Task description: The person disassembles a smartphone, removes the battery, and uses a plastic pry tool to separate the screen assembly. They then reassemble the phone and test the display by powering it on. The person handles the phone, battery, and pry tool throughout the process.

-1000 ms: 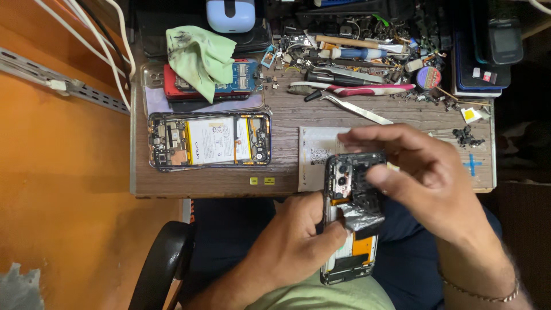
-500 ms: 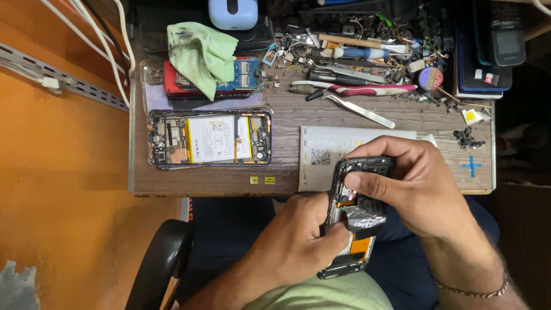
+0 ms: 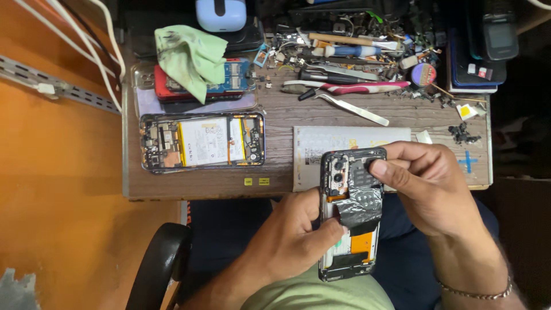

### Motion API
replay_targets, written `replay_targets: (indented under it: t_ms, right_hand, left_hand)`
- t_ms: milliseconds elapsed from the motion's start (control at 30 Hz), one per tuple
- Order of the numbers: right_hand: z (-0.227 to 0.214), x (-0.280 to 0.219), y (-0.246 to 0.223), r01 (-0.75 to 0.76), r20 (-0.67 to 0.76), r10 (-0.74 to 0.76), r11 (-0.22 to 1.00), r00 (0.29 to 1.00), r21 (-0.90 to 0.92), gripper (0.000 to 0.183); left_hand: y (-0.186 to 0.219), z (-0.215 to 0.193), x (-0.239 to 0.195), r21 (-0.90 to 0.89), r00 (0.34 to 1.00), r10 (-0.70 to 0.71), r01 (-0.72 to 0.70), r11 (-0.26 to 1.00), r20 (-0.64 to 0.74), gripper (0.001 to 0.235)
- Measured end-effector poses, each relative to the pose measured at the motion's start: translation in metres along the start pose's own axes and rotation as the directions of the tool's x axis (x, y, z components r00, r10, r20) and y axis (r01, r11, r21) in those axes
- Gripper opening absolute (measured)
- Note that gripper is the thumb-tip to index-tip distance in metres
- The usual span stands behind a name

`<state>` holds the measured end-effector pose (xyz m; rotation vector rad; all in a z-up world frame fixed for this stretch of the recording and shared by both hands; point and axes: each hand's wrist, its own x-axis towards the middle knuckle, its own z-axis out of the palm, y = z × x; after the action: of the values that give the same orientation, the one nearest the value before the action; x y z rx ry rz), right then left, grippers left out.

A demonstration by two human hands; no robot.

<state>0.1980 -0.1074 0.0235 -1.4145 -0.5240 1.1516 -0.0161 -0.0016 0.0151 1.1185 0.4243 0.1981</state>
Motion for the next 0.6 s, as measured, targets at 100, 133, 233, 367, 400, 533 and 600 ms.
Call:
replay_targets:
  t_ms: [100, 133, 233, 367, 400, 533, 600]
  right_hand:
    - [-0.001, 0.001, 0.004, 0.004, -0.033, -0.005, 0.999, 0.999, -0.042, 0.017]
    - [0.0, 0.001, 0.005, -0.002, -0.048, -0.001, 0.998, 0.999, -0.055, 0.017]
    - [0.0, 0.002, 0.008, -0.001, -0.06, -0.004, 0.997, 0.998, -0.084, 0.017]
    - [0.01, 0.002, 0.006, -0.058, -0.182, 0.023, 0.981, 0.983, -0.186, 0.025]
    - [0.014, 0.001, 0.003, -0.027, -0.192, -0.014, 0.978, 0.981, -0.208, 0.029]
    - [0.03, -0.022, -0.013, 0.177, -0.133, -0.229, 0.93, 0.964, -0.322, 0.05]
    - [0.039, -0.037, -0.02, 0.17, -0.074, -0.231, 0.866, 0.97, -0.47, 0.064]
  left_hand:
    - [-0.002, 0.001, 0.002, -0.087, 0.999, 0.028, -0.026, 0.996, 0.023, 0.021]
    - [-0.002, 0.001, 0.002, -0.09, 0.999, 0.031, -0.028, 0.996, 0.029, 0.021]
    - [-0.006, 0.001, 0.002, -0.04, 1.0, 0.02, -0.019, 0.999, 0.013, 0.022]
    - [-0.012, 0.004, 0.003, -0.01, 0.999, 0.026, -0.027, 1.0, -0.042, 0.021]
    - [-0.013, 0.003, 0.002, -0.047, 0.997, 0.036, -0.039, 0.998, -0.063, 0.021]
    - [-0.02, 0.004, 0.007, -0.138, 0.981, 0.09, -0.114, 0.984, -0.172, 0.021]
    - [-0.022, 0.004, 0.008, -0.105, 0.959, 0.126, -0.157, 0.982, -0.252, 0.02]
